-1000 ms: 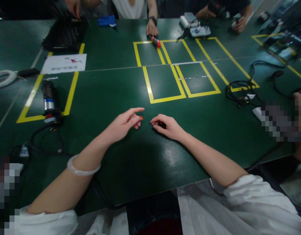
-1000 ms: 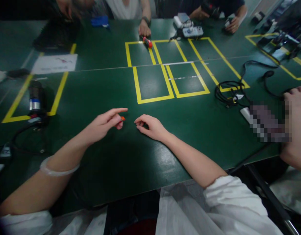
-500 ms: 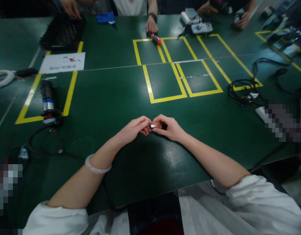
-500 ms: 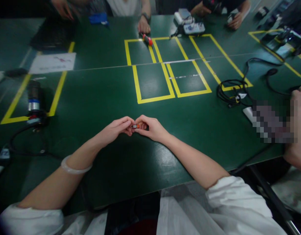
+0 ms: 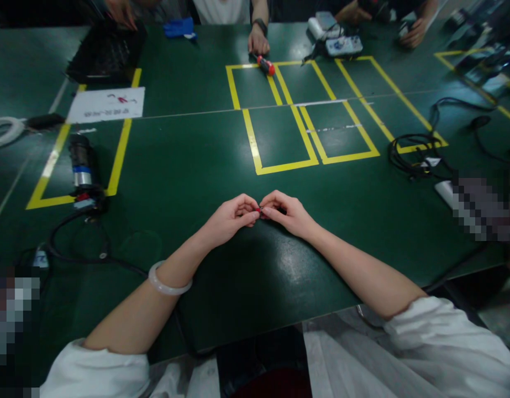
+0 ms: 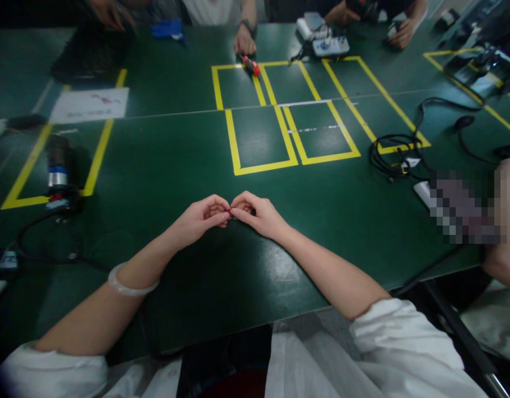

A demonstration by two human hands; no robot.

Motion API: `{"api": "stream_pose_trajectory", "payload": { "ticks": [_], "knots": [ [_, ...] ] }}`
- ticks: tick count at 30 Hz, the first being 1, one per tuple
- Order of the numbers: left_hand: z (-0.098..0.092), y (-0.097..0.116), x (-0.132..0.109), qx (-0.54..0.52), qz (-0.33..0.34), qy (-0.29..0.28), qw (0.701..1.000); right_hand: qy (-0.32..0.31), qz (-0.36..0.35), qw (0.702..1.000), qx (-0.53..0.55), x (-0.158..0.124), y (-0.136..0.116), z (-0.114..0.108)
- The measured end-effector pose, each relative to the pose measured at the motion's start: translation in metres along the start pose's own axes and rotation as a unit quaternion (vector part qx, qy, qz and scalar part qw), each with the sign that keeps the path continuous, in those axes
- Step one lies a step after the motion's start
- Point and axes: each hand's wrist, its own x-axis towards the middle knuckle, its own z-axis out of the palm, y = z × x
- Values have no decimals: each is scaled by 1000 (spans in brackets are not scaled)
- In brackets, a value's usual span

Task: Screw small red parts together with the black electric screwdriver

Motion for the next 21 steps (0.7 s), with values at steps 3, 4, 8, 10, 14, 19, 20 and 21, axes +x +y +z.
{"api": "stream_pose_trajectory", "payload": {
  "ticks": [3,4,8,10,14,19,20,21],
  "knots": [
    [0,1,0,8,8,1,1000,8,-13,1000,-20,1,1,0],
    [0,1,0,10,9,4,1000,8,-19,999,-26,1,1,0],
    [0,1,0,3,-1,5,1000,7,-31,999,-29,1,2,0],
    [-1,0,0,10,4,4,1000,10,-39,999,-30,1,2,0],
    [-2,-3,1,30,43,18,998,17,-45,998,-35,1,2,0],
    [-4,-5,2,22,53,16,998,12,-56,997,-57,2,2,-2],
    [-4,-5,2,19,51,16,998,12,-65,996,-65,2,2,-2],
    [-4,-6,2,16,50,17,998,12,-73,994,-74,2,2,-2]
  ]
}}
